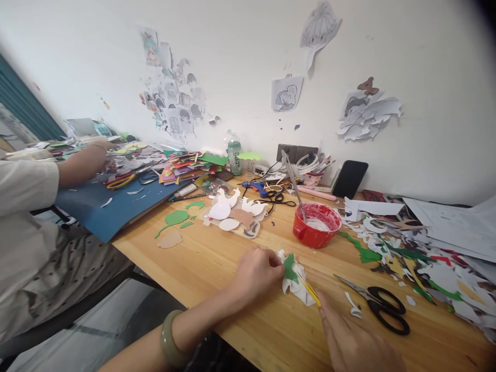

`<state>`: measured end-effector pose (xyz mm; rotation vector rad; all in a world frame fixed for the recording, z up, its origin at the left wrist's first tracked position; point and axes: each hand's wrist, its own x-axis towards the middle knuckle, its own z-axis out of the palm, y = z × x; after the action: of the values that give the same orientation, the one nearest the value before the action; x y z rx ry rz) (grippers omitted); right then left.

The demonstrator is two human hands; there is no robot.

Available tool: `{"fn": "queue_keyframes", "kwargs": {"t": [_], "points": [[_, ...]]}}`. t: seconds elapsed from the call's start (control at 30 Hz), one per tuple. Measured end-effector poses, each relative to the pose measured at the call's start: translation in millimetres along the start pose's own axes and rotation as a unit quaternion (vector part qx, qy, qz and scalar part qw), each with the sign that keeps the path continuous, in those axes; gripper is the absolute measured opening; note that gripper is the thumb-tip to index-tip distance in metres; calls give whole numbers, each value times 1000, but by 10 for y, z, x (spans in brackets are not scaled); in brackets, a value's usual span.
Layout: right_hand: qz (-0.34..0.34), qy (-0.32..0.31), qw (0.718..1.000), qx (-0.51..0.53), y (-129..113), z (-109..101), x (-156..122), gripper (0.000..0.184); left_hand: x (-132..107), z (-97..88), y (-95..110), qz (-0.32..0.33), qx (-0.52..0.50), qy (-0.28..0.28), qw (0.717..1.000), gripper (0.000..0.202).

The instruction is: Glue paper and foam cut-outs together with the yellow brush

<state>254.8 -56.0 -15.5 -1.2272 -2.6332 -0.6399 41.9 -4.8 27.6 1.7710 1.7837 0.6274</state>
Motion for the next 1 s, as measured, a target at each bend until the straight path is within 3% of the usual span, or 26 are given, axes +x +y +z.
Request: {"fn": "queue_keyframes", "kwargs": {"t": [0.23, 0.5, 0.6, 0.7, 0.8, 1.0], "points": [[25, -42, 999, -17, -40, -17, 42, 47, -31, 26, 4, 8, 1, -11, 1000, 16], [51, -22, 998, 7, -67, -35, 69, 46, -60, 95, 41, 37, 37, 38, 998, 15], [30, -1, 1000, 1, -13, -5, 10, 42, -88, 73, 57, 63, 30, 51, 996, 14], [-6, 38, 999, -9, 79, 5, -74, 36, -94, 24, 33, 35, -42, 49, 997, 12], [26, 53, 998, -13, 118, 5, -120, 36, -86, -3, -36, 2, -124, 43, 991, 14], [50, 46, 997, 46, -119, -33, 71, 37, -86, 67, -150, -35, -131, 38, 990, 15]]}}
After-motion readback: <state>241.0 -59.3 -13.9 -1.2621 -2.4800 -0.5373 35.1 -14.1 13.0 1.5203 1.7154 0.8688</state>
